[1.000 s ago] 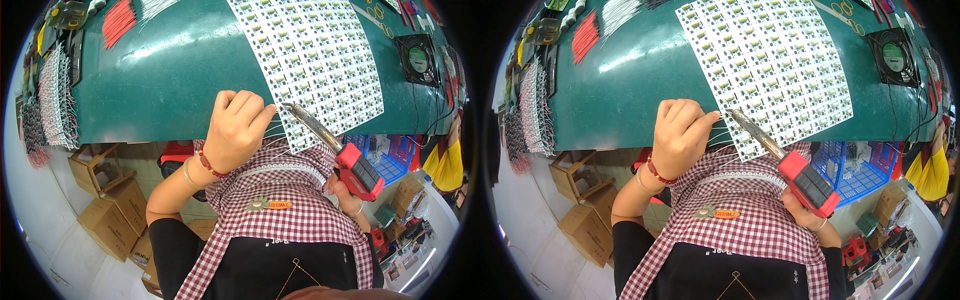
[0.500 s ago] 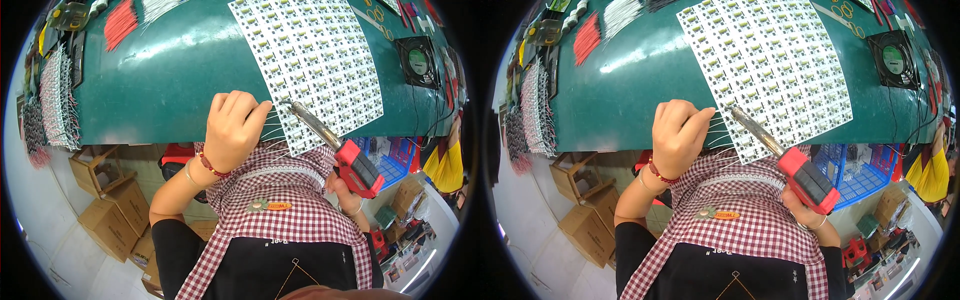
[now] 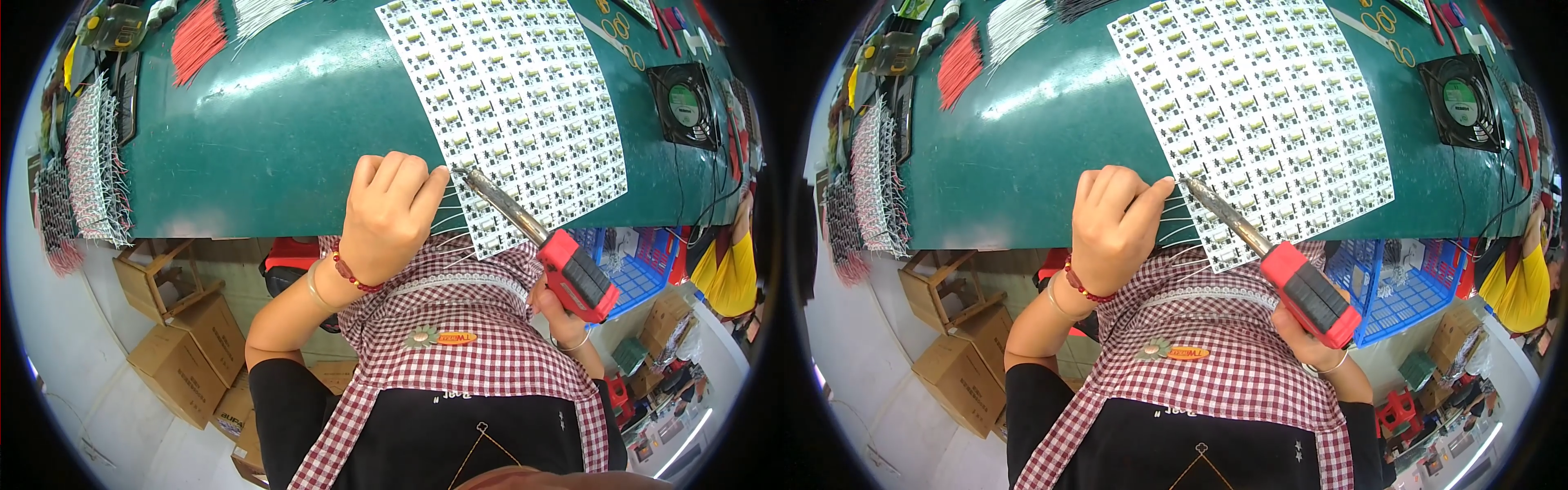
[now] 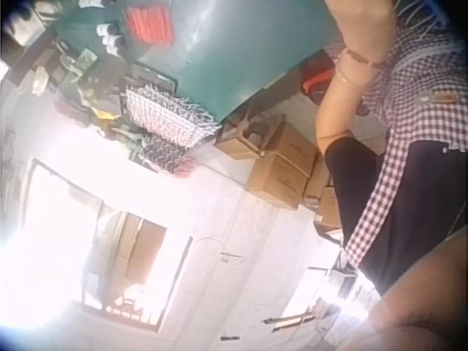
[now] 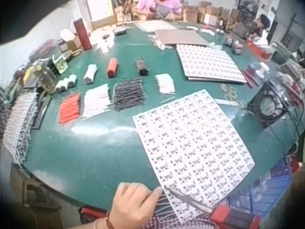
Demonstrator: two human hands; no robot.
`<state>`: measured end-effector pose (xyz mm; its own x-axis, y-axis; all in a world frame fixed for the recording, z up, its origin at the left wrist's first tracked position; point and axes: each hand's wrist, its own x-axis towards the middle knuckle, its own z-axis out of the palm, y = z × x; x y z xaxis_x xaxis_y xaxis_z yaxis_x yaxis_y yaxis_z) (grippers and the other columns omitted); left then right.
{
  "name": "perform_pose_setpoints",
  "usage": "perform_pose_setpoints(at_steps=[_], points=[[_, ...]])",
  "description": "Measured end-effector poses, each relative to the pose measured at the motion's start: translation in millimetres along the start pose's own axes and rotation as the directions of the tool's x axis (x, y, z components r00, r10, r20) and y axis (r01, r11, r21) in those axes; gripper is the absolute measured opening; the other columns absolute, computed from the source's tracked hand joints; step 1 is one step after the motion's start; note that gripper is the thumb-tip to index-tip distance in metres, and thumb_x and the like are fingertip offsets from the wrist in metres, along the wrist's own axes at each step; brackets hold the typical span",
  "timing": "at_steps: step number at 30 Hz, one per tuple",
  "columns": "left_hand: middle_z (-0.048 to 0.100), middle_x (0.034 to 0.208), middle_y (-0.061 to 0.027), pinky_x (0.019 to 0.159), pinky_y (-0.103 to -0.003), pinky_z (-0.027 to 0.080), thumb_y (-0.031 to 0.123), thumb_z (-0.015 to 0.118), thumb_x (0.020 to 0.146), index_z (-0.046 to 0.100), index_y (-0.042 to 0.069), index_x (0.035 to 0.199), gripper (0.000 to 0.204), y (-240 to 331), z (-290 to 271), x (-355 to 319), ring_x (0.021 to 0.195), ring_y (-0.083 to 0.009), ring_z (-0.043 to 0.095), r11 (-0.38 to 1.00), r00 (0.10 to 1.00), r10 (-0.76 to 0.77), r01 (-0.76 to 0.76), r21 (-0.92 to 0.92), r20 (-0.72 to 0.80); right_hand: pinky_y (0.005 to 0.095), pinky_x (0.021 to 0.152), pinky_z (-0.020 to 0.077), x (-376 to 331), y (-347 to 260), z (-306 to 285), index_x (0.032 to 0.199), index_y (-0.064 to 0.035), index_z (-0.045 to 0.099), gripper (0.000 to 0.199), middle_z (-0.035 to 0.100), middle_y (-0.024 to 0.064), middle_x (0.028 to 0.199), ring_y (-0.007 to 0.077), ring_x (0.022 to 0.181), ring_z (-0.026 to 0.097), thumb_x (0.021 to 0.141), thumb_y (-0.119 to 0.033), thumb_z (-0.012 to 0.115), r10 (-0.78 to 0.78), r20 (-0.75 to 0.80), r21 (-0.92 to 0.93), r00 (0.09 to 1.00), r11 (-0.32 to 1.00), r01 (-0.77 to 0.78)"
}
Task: The person places a circuit board on the table, retrieves wires, and solders the wires to the board using a soldering iron.
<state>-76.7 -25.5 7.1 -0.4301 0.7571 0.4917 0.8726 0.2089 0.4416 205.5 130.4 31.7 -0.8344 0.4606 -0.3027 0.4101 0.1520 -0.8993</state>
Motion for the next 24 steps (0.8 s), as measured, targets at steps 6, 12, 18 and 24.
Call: perform_pose_setpoints(at_steps=[6,12,18,24], points=[[0.046,0.073,-0.0020,0.063,-0.034,0.036,-0.003,0.071,0.069,0.070,0.003,0.091,0.023,0,-1,1,0.068,-0.0188,0.051,1.000,1.000,0.015,-0.015,0.013,0.015,0.0320,0.065,0.0507,-6,-7,0,0.100,-0.0002,0.068,0.020,0.067,0.0086,0.081,0.0212,0.071,0.064,0.082,-0.007,0.074,0.012,-0.072,-0.139,0.997,0.990,-0.022],[0.046,0.073,-0.0019,0.063,-0.034,0.036,-0.002,0.071,0.069,0.070,0.003,0.091,0.023,1,-2,2,0.068,-0.0185,0.052,1.000,1.000,0.009,-0.009,0.014,0.020,0.0341,0.064,0.0489,2,-16,4,0.137,0.0037,0.045,0.053,0.052,0.0048,0.068,0.0150,0.060,0.050,0.096,-0.023,0.064,0.030,0.039,0.224,0.999,0.974,-0.038],[0.046,0.073,-0.0017,0.064,-0.033,0.037,-0.003,0.071,0.069,0.070,0.003,0.092,0.024,1,-2,1,0.068,-0.0183,0.052,1.000,1.000,0.010,-0.011,0.015,0.021,0.0315,0.065,0.0511,1,-16,2,0.103,-0.0006,0.068,0.021,0.067,0.0063,0.079,0.0183,0.070,0.065,0.084,-0.008,0.073,0.055,-0.031,0.071,0.998,0.996,-0.053],[0.048,0.074,-0.0015,0.064,-0.034,0.037,-0.004,0.070,0.069,0.070,0.003,0.092,0.024,1,-2,0,0.068,-0.0183,0.052,1.000,1.000,0.008,-0.008,0.008,0.007,0.0333,0.062,0.0513,0,-9,5,0.096,-0.0022,0.070,0.020,0.067,0.0074,0.078,0.0225,0.066,0.066,0.078,-0.008,0.075,0.091,-0.056,0.028,0.994,0.996,-0.090]])
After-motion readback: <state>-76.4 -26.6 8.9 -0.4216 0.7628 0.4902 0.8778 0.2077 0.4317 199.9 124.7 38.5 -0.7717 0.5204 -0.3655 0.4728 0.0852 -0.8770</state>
